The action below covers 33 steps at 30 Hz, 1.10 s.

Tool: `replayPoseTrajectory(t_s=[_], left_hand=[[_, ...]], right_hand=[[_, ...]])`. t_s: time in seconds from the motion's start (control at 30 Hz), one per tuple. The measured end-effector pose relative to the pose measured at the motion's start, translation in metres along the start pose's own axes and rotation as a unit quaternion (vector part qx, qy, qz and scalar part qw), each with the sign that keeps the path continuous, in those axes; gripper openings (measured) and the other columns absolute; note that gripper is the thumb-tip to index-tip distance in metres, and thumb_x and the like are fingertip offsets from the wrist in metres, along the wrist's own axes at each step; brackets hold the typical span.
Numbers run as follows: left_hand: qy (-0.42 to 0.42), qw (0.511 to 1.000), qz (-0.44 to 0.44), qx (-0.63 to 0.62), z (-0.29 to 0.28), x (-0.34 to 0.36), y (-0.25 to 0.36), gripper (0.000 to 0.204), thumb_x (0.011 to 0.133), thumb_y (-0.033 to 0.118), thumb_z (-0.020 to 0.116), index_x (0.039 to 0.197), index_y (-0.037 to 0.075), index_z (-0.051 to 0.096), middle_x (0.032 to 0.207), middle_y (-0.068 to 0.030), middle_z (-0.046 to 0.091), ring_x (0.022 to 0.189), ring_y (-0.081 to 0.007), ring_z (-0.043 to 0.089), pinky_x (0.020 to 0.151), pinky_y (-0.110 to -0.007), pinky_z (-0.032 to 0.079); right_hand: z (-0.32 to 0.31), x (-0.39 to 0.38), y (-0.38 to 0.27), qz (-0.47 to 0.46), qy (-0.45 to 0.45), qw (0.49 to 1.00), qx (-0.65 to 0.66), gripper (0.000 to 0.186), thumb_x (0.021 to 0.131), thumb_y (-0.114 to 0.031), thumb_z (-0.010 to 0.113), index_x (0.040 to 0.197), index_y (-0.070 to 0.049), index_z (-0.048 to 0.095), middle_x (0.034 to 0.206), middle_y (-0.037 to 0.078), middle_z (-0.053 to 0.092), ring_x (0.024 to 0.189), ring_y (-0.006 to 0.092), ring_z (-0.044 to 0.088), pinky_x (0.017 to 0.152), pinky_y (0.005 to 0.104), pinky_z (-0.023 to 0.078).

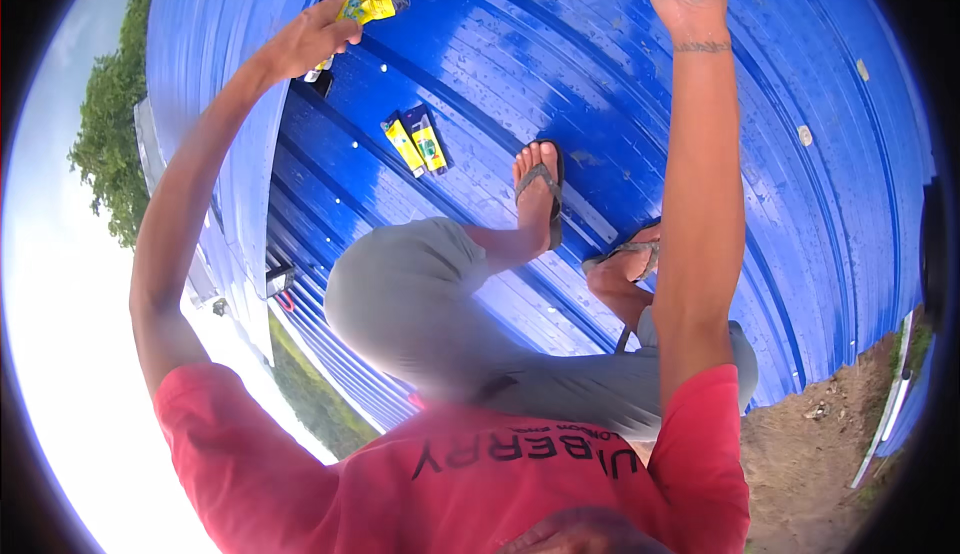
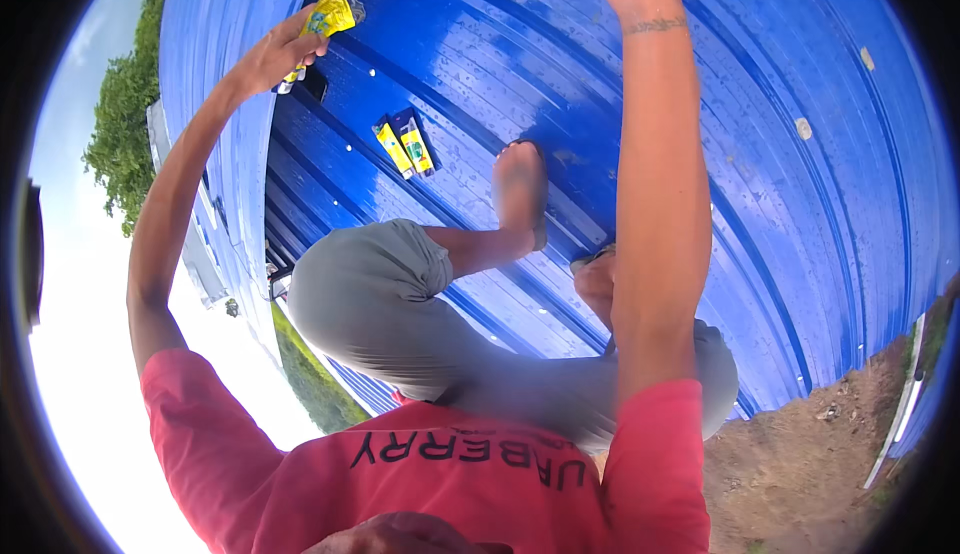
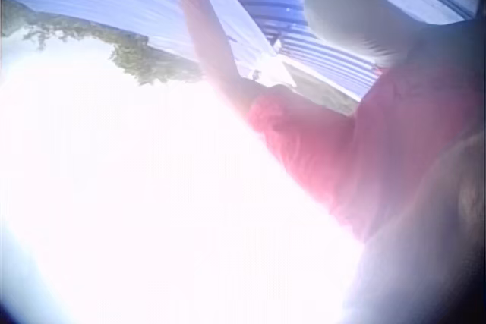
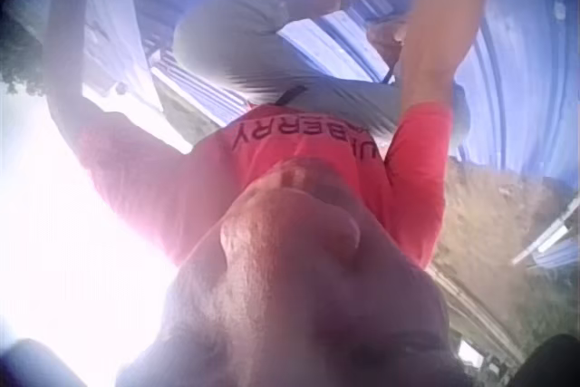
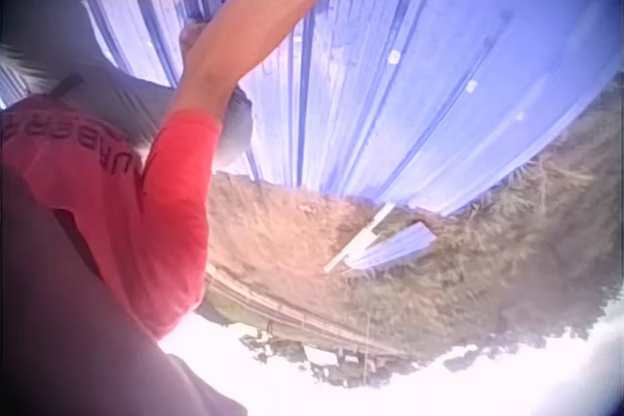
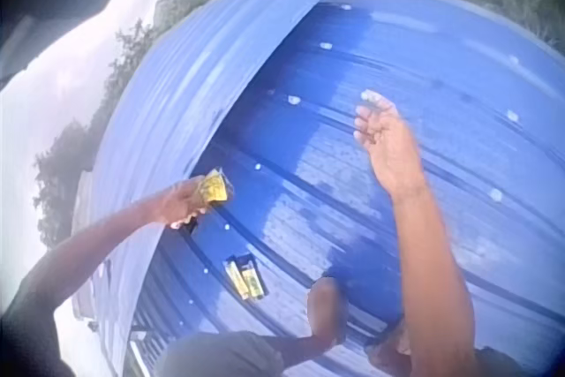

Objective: The person applies white sealant to the screw heads on a blue corrugated metal roof by hand using a tube of sealant.

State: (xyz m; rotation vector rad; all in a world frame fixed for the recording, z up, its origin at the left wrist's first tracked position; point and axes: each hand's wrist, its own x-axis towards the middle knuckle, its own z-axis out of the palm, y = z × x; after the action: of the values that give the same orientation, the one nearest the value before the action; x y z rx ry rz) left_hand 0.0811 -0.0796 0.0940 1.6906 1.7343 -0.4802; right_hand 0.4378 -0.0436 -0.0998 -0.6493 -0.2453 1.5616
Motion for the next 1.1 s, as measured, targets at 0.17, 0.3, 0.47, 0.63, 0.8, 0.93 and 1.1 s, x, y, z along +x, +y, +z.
replayPoseTrajectory(t_s=[0.17, 0.3, 0.47, 0.63, 0.8, 0.93, 1.1], left_hand=[[-0.079, 0.989, 0.018, 0.12, 0.065, 0.011, 0.015, 0.073, 0.09, 0.035, 0.063, 0.148, -0.001, 0.039, 0.122, -0.0306, 0.064, 0.085, -0.0324, 0.071, 0.069, -0.04, 0.057], [-0.137, 0.989, 0.013, 0.057, 0.139, 0.034, -0.057, 0.073, 0.088, 0.037, 0.066, 0.145, -0.002, 0.043, 0.11, -0.0275, 0.068, 0.096, -0.0332, 0.07, 0.079, -0.042, 0.056], [-0.047, 0.996, 0.031, -0.074, 0.202, 0.019, -0.145, 0.071, 0.092, 0.042, 0.064, 0.146, 0.0, 0.045, 0.096, -0.0195, 0.072, 0.08, -0.0244, 0.069, 0.071, -0.036, 0.054], [0.051, 0.951, -0.002, -0.306, 0.155, -0.02, -0.157, 0.032, 0.095, 0.029, 0.067, 0.108, 0.0, 0.062, 0.079, -0.0038, 0.066, 0.075, -0.0109, 0.062, 0.069, -0.029, 0.05], [0.119, 0.89, 0.029, -0.44, 0.201, -0.006, -0.222, 0.028, 0.1, 0.028, 0.06, 0.105, 0.001, 0.064, 0.079, -0.003, 0.066, 0.078, -0.0124, 0.063, 0.076, -0.03, 0.05], [0.173, 0.834, 0.05, -0.522, 0.233, 0.019, -0.241, 0.032, 0.099, 0.031, 0.061, 0.103, -0.001, 0.065, 0.076, -0.0052, 0.068, 0.079, -0.0128, 0.065, 0.077, -0.03, 0.05], [0.183, 0.786, 0.047, -0.589, 0.259, 0.042, -0.248, 0.031, 0.1, 0.029, 0.06, 0.105, -0.001, 0.065, 0.073, -0.0049, 0.066, 0.076, -0.0139, 0.064, 0.076, -0.03, 0.051]], right_hand=[[-0.045, 0.0, 0.02, 0.014, 0.155, 0.985, -0.073, 0.039, 0.089, -0.002, 0.044, 0.123, -0.004, 0.064, 0.118, 0.013, 0.063, 0.111, 0.0226, 0.058, 0.097, 0.0363, 0.046], [-0.061, -0.005, 0.053, -0.028, 0.128, 0.963, -0.237, 0.041, 0.091, -0.002, 0.045, 0.128, -0.007, 0.063, 0.111, 0.009, 0.064, 0.104, 0.0191, 0.06, 0.09, 0.0326, 0.049], [-0.044, -0.038, 0.128, 0.052, -0.021, 0.897, -0.438, 0.045, 0.089, -0.005, 0.051, 0.132, -0.011, 0.062, 0.104, 0.005, 0.061, 0.096, 0.0158, 0.055, 0.088, 0.0302, 0.046], [0.025, -0.026, 0.22, 0.002, -0.125, 0.826, -0.55, 0.045, 0.088, -0.004, 0.05, 0.129, -0.016, 0.064, 0.108, 0.009, 0.062, 0.099, 0.0203, 0.057, 0.091, 0.0335, 0.047], [0.079, 0.031, 0.289, -0.053, -0.151, 0.776, -0.611, 0.046, 0.088, -0.003, 0.049, 0.13, -0.014, 0.064, 0.12, 0.011, 0.058, 0.105, 0.0192, 0.055, 0.093, 0.0325, 0.046], [0.091, 0.064, 0.315, -0.067, -0.14, 0.751, -0.642, 0.048, 0.087, -0.002, 0.049, 0.13, -0.016, 0.065, 0.122, 0.013, 0.055, 0.108, 0.022, 0.055, 0.096, 0.0338, 0.046], [0.089, 0.072, 0.329, -0.108, -0.142, 0.71, -0.682, 0.044, 0.083, -0.007, 0.054, 0.121, -0.02, 0.07, 0.108, 0.016, 0.062, 0.108, 0.0306, 0.057, 0.097, 0.0386, 0.049]])
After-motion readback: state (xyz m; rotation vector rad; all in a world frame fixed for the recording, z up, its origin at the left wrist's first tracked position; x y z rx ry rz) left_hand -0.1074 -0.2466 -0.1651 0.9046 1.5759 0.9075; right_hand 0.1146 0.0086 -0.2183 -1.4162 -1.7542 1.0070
